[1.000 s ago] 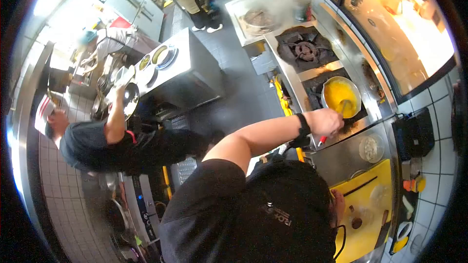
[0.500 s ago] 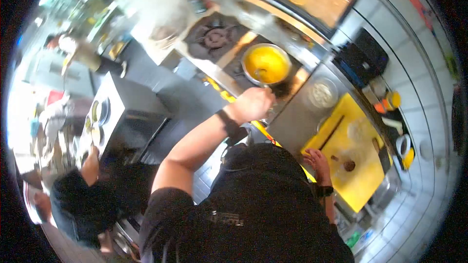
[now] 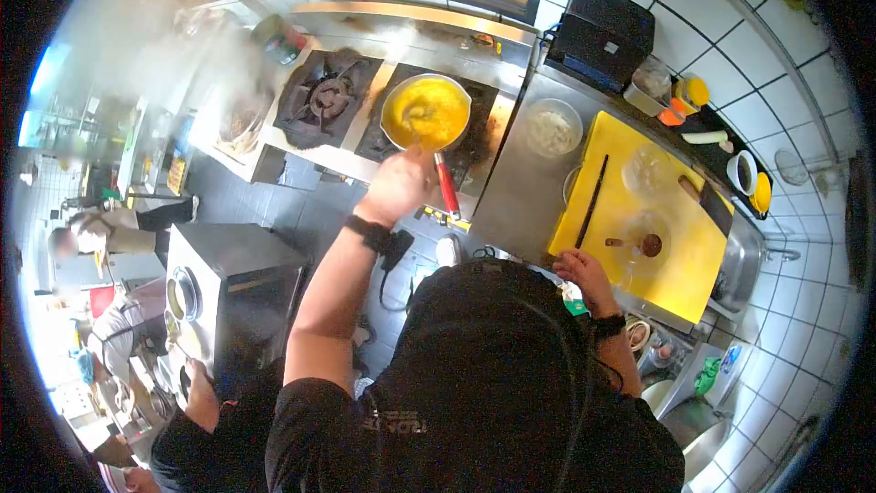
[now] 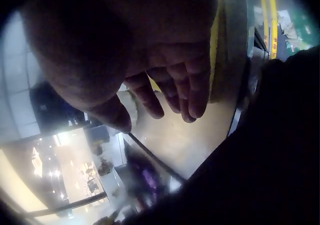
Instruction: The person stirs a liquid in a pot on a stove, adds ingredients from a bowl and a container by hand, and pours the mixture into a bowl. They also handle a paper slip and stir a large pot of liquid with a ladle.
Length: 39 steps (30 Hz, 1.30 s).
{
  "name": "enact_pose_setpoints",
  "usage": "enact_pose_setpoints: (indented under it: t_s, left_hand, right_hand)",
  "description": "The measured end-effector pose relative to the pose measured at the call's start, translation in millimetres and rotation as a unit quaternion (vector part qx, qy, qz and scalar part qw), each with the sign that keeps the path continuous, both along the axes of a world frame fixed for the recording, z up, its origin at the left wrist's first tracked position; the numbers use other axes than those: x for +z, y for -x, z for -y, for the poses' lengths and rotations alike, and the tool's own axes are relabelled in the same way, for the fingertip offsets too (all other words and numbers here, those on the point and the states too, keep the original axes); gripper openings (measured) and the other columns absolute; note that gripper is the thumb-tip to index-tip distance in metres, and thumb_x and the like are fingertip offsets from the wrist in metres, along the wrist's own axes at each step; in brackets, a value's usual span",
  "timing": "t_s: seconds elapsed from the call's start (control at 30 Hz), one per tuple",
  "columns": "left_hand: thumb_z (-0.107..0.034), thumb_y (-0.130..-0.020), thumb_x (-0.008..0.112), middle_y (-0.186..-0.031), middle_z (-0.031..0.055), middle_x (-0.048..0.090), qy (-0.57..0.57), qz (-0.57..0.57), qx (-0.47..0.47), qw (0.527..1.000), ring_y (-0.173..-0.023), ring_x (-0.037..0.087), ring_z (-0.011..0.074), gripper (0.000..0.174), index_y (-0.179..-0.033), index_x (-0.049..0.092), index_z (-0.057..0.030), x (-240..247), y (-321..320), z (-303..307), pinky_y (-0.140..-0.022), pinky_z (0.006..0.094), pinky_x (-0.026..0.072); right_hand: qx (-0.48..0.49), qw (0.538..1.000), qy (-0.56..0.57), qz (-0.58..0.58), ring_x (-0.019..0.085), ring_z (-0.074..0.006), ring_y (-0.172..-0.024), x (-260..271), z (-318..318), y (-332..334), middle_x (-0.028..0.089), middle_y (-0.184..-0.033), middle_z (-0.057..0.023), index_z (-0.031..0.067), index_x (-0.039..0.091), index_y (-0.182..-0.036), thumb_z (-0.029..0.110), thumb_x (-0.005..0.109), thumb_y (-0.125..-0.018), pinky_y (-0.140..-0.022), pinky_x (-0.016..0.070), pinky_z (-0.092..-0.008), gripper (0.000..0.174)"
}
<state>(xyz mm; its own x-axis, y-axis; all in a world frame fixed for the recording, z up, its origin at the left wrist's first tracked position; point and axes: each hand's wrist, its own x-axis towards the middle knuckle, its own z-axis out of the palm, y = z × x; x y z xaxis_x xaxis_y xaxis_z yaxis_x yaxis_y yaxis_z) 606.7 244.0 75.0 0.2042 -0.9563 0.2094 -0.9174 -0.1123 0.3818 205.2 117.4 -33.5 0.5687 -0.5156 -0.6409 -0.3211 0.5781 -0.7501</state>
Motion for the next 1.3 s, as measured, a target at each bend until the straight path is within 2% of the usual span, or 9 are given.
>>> enact_pose_setpoints:
  t_s: [0.1,0.23,0.3,0.43,0.63,0.83,0.9,0.93,1.3]
  left_hand:
    - [-0.007,-0.083,0.064,-0.084,0.0189,0.062,-0.070,0.027,-0.035,0.997,-0.075,0.064,0.0380,0.013,-0.094,0.063,-0.0003,17.9,10.8,-2.3,-0.068,0.0458,0.0536]
    - [-0.010,-0.081,0.065,-0.079,0.0201,0.060,0.062,-0.035,-0.021,0.997,-0.073,0.064,0.0380,0.009,-0.080,0.059,-0.0032,-3.0,-7.7,1.9,-0.066,0.0467,0.0530]
    - [-0.010,-0.082,0.065,-0.082,0.0197,0.062,-0.076,0.039,0.015,0.996,-0.074,0.064,0.0372,0.008,-0.083,0.061,-0.0022,4.9,1.1,0.2,-0.067,0.0464,0.0530]
    - [-0.010,-0.082,0.064,-0.081,0.0193,0.061,-0.017,-0.006,-0.043,0.999,-0.074,0.063,0.0382,0.009,-0.086,0.061,-0.0019,11.2,2.9,0.8,-0.067,0.0472,0.0527]
    - [-0.004,-0.081,0.064,-0.079,0.0189,0.060,-0.017,-0.009,0.028,0.999,-0.076,0.063,0.0386,0.007,-0.086,0.061,0.0001,13.5,1.5,-6.2,-0.069,0.0478,0.0522]
    - [-0.006,-0.087,0.064,-0.089,0.0196,0.069,0.205,-0.019,0.094,0.974,-0.074,0.070,0.0316,0.014,-0.098,0.067,0.0028,-18.3,-19.5,4.0,-0.070,0.0390,0.0574]
    - [-0.009,-0.092,0.063,-0.092,0.0198,0.073,0.209,-0.373,0.297,0.854,-0.079,0.073,0.0239,0.020,-0.105,0.070,0.0049,-38.4,-25.3,11.5,-0.074,0.0329,0.0575]
    - [-0.012,-0.094,0.063,-0.089,0.0178,0.073,0.242,-0.442,0.309,0.806,-0.081,0.073,0.0189,0.023,-0.104,0.071,0.0061,-45.1,-27.3,14.1,-0.074,0.0293,0.0572]
    - [-0.009,-0.091,0.064,-0.088,0.0183,0.073,0.195,-0.246,0.287,0.905,-0.074,0.074,0.0235,0.017,-0.097,0.072,0.0050,-41.7,-45.1,12.8,-0.067,0.0314,0.0581]
  right_hand:
    - [-0.015,1.000,-0.006,-0.015,0.068,-0.0196,-0.098,-6.2,-1.2,3.4,0.068,-0.107,-0.0092,-0.0006,0.063,-0.118,0.029,0.061,-0.099,-0.086,0.0552,-0.0321,0.035]
    - [-0.013,1.000,-0.014,-0.014,0.067,-0.0179,-0.099,-9.2,-2.0,6.5,0.066,-0.112,-0.0073,0.0008,0.061,-0.119,0.028,0.060,-0.100,-0.084,0.0551,-0.0288,0.034]
    - [-0.019,0.999,-0.013,-0.029,0.067,-0.0184,-0.100,-2.7,0.0,4.5,0.066,-0.112,-0.0076,0.0012,0.061,-0.120,0.029,0.060,-0.100,-0.084,0.0549,-0.0293,0.034]
    - [-0.025,0.999,-0.024,-0.029,0.067,-0.0192,-0.101,-6.3,-1.2,7.9,0.066,-0.113,-0.0079,0.0014,0.061,-0.120,0.028,0.060,-0.100,-0.085,0.0549,-0.0298,0.033]
    - [-0.041,0.999,-0.020,-0.022,0.067,-0.0206,-0.101,0.0,-3.3,6.6,0.066,-0.114,-0.0089,0.0012,0.061,-0.120,0.028,0.060,-0.100,-0.085,0.0552,-0.0307,0.034]
    - [-0.043,0.999,-0.022,-0.019,0.067,-0.0206,-0.101,-5.9,-9.3,9.2,0.067,-0.113,-0.0093,0.0002,0.061,-0.120,0.026,0.058,-0.101,-0.087,0.0550,-0.0317,0.032]
    - [-0.039,0.998,-0.019,-0.035,0.067,-0.0201,-0.101,-5.6,-9.1,7.2,0.067,-0.112,-0.0090,-0.0003,0.060,-0.120,0.026,0.058,-0.101,-0.086,0.0548,-0.0315,0.033]
    - [-0.038,0.998,-0.019,-0.035,0.067,-0.0201,-0.101,-6.3,-8.6,7.5,0.067,-0.112,-0.0090,-0.0003,0.060,-0.120,0.026,0.058,-0.101,-0.086,0.0548,-0.0315,0.033]
    - [-0.032,0.999,0.007,-0.042,0.067,-0.0194,-0.101,-13.9,-7.8,13.9,0.067,-0.112,-0.0085,0.0005,0.061,-0.120,0.027,0.058,-0.101,-0.083,0.0552,-0.0290,0.033]
